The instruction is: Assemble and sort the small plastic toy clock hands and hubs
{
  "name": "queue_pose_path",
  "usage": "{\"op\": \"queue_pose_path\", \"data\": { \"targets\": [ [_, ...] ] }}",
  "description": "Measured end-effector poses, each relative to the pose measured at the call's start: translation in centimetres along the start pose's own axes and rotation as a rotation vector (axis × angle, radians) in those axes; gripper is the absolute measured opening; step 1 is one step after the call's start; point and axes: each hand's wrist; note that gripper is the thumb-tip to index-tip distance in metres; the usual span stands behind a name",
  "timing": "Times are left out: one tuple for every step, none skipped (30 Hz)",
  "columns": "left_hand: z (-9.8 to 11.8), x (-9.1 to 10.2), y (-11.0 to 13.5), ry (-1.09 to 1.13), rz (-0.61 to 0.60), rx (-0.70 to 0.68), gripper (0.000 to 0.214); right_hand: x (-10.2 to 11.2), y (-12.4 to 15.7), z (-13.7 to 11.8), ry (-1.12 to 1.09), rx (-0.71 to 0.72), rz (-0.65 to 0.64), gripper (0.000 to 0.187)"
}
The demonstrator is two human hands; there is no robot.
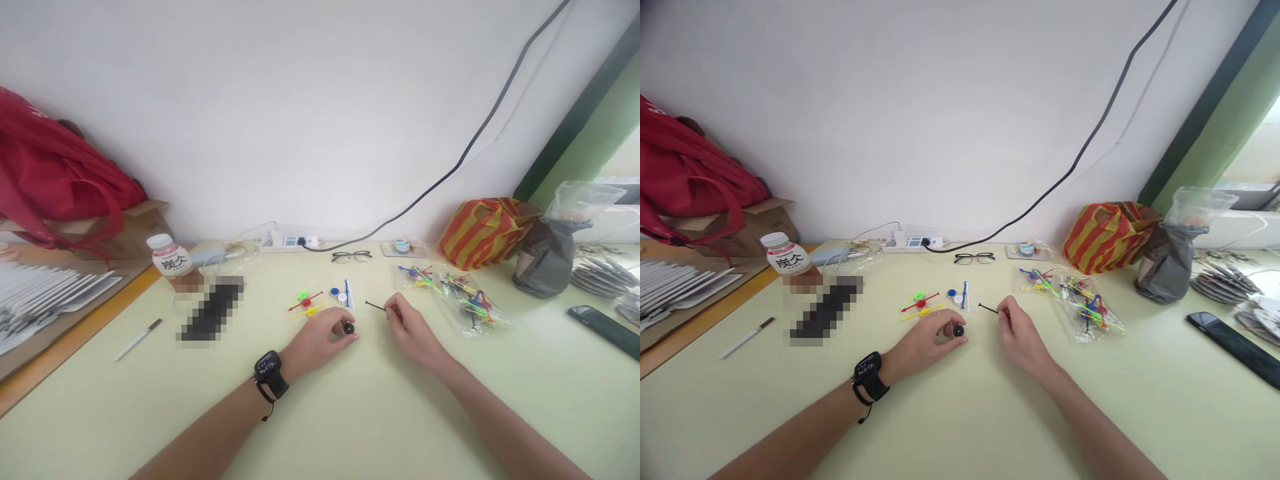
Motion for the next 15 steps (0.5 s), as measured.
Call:
{"op": "queue_pose_path", "data": {
  "targets": [
    [-0.1,0.0,-0.1,0.069,-0.006,0.03,0.021,-0.1,0.1,-0.3,-0.045,-0.011,-0.003,0.013],
    [-0.2,0.1,-0.2,0.143,-0.01,0.06,0.022,-0.1,0.2,-0.6,-0.093,-0.02,-0.009,0.014],
    [-0.3,0.1,-0.3,0.223,-0.013,0.091,0.023,-0.2,0.2,-1.0,-0.144,-0.023,-0.019,0.015],
    [-0.4,0.1,-0.4,0.304,-0.02,0.121,0.024,-0.2,0.3,-1.3,-0.198,-0.02,-0.032,0.016],
    [-0.5,0.2,-0.5,0.38,-0.031,0.148,0.027,-0.3,0.3,-1.6,-0.246,-0.01,-0.048,0.017],
    [-0.5,0.2,-0.6,0.447,-0.043,0.17,0.03,-0.4,0.4,-1.9,-0.286,0.003,-0.064,0.018],
    [-0.6,0.3,-0.6,0.504,-0.052,0.185,0.033,-0.5,0.4,-2.2,-0.311,0.018,-0.078,0.02],
    [-0.5,0.4,-0.7,0.549,-0.059,0.192,0.035,-0.6,0.4,-2.4,-0.322,0.032,-0.096,0.021],
    [-0.5,0.5,-0.7,0.582,-0.066,0.192,0.037,-0.7,0.4,-2.6,-0.324,0.043,-0.113,0.023],
    [-0.4,0.6,-0.7,0.604,-0.073,0.187,0.039,-0.8,0.5,-2.8,-0.322,0.051,-0.131,0.023],
    [-0.2,0.7,-0.6,0.618,-0.08,0.18,0.041,-0.9,0.6,-2.9,-0.324,0.06,-0.146,0.024],
    [-0.1,0.7,-0.6,0.626,-0.085,0.173,0.042,-1.0,0.7,-3.0,-0.334,0.07,-0.159,0.023],
    [0.1,0.8,-0.6,0.63,-0.088,0.168,0.041,-1.1,0.8,-3.1,-0.353,0.081,-0.173,0.023],
    [0.2,0.8,-0.6,0.631,-0.088,0.163,0.04,-1.2,1.0,-3.2,-0.377,0.091,-0.188,0.022],
    [0.4,0.8,-0.5,0.633,-0.088,0.156,0.039,-1.3,1.1,-3.3,-0.404,0.097,-0.202,0.021]
  ]
}}
Point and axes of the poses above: each hand's wrist, its own y-axis away from the middle knuckle, its own x-axis out of the back of the hand, z = x × y, and after that the axes turned 4 degrees about -y, right-handed
